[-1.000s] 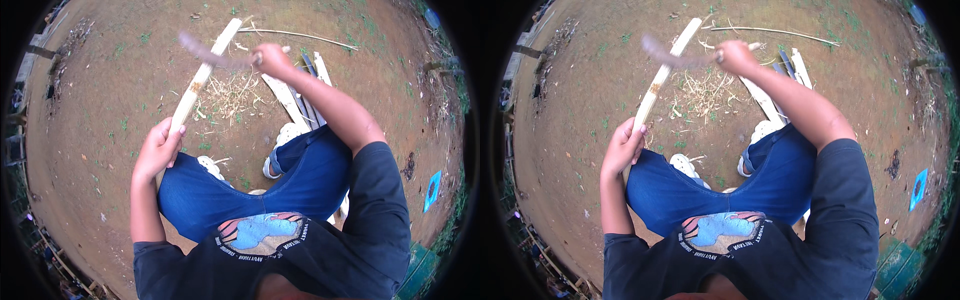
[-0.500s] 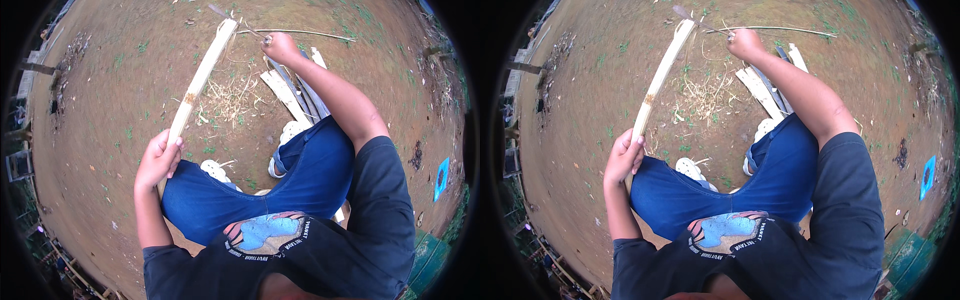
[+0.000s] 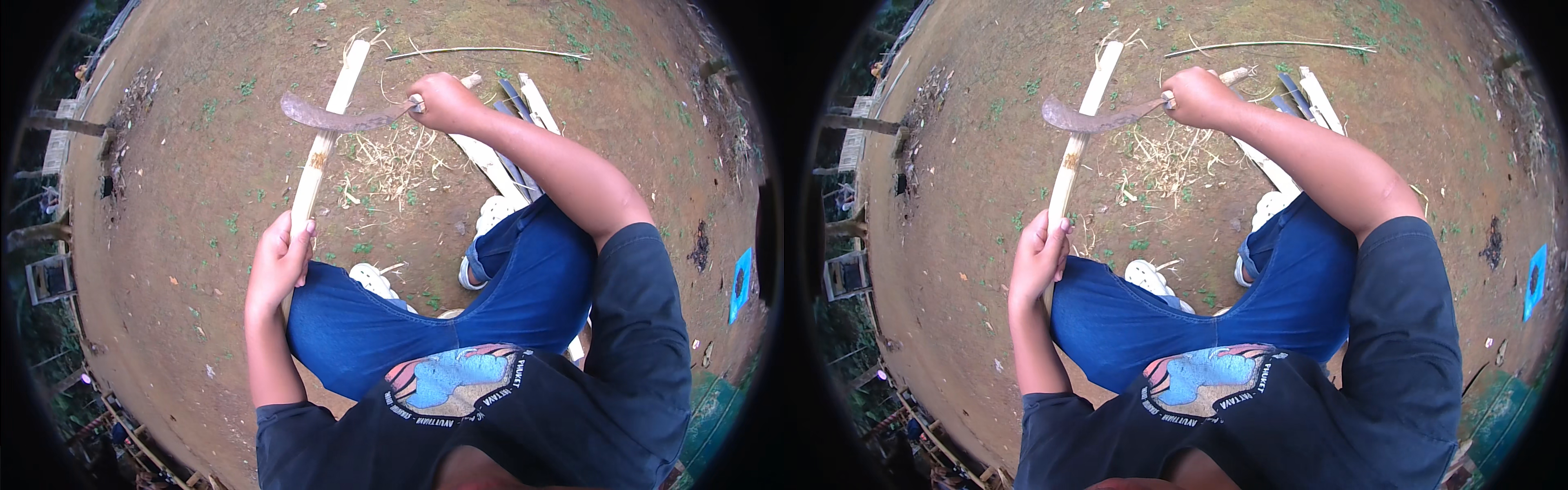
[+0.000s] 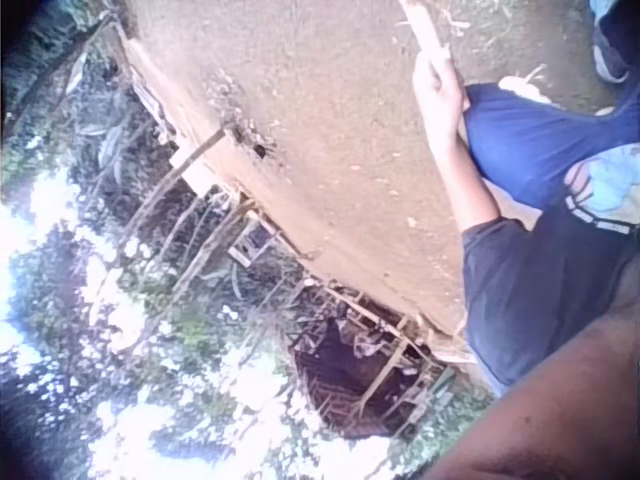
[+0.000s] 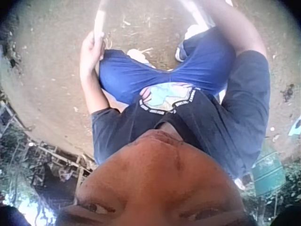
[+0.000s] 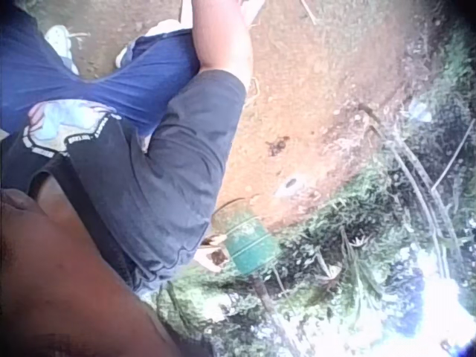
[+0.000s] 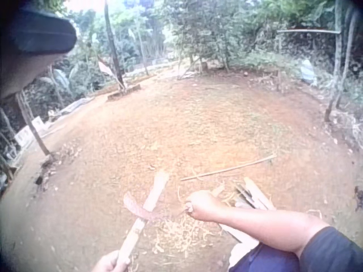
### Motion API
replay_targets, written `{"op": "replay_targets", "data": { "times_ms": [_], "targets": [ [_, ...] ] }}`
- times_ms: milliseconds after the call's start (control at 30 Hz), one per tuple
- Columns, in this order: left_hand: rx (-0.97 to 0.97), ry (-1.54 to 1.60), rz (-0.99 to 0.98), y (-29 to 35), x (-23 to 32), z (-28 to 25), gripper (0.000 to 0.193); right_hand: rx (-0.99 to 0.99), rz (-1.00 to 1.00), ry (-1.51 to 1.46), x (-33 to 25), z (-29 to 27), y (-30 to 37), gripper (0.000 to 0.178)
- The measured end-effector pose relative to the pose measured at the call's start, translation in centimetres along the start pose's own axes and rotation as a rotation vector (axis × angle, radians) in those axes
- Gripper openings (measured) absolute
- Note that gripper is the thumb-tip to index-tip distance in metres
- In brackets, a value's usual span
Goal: The person shaves a strip of bamboo using a curved blade, holding the bamboo in one hand and drawing the blade along its length to remove thin shavings.
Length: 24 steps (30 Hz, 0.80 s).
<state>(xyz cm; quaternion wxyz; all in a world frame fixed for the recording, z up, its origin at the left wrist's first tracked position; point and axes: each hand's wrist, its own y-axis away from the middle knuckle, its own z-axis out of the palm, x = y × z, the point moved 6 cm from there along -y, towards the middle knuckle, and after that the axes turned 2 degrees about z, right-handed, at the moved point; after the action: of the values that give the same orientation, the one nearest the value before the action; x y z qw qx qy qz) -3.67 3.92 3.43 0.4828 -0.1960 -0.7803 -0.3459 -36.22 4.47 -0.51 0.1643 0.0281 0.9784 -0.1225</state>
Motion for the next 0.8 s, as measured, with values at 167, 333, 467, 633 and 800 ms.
{"op": "replay_targets", "data": {
  "times_ms": [167,333,467,633,800],
  "targets": [
    [-0.032,-0.05,-0.013,0.2,0.6,0.5,0.016,-0.069,0.197,0.085,6.0,-0.6,-2.5,0.019],
    [-0.011,-0.05,-0.037,0.5,0.0,0.1,0.016,-0.226,0.05,-0.045,-1.0,2.3,-0.6,0.009],
    [-0.014,-0.049,-0.016,0.7,0.0,0.3,0.015,-0.135,0.537,0.041,10.9,1.7,-2.9,0.015],
    [-0.075,0.076,-0.033,0.5,-0.1,-0.3,0.016,0.099,0.903,0.088,20.8,-3.2,1.1,0.024],
    [-0.138,0.202,-0.076,-0.5,-1.3,-0.4,0.02,0.098,0.552,-0.211,10.2,-2.6,-0.1,0.024]
  ]
}}
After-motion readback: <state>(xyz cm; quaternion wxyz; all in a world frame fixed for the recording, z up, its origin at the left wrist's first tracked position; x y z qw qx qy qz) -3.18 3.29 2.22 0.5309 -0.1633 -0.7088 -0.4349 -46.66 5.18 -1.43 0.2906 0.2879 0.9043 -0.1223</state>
